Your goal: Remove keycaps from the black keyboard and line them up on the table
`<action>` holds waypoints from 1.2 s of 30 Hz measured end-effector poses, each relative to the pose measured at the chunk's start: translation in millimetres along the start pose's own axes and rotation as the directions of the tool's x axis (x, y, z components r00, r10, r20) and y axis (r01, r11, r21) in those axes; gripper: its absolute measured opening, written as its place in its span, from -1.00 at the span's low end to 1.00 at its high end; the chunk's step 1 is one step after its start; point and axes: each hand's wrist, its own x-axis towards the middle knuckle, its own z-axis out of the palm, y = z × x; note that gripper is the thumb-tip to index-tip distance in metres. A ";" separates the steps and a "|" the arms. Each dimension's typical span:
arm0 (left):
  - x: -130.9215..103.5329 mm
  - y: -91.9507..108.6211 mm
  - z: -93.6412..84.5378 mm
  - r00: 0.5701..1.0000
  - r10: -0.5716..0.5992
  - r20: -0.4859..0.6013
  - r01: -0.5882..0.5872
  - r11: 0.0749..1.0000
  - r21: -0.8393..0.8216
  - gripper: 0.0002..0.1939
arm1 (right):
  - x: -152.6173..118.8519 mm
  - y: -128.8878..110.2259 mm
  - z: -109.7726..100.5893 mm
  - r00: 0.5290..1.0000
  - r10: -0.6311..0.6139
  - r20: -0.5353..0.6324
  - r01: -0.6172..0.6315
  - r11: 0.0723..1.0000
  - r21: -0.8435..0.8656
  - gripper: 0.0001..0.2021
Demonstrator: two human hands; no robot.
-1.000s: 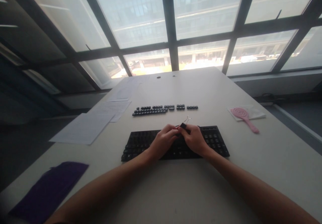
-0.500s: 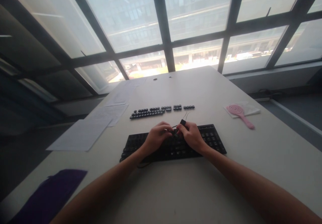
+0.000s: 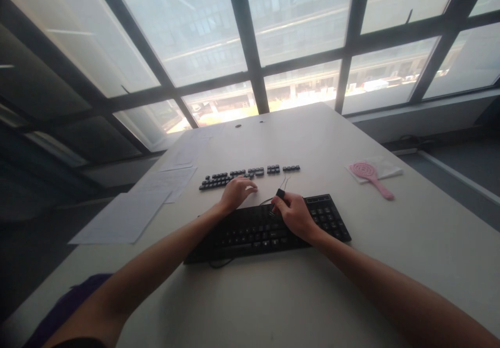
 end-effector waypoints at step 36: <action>22.4 -27.3 11.4 0.971 -0.155 -0.184 0.167 0.985 0.051 -0.88 | 0.2 1.2 0.5 1.000 -0.007 0.008 0.007 1.000 -0.007 -0.66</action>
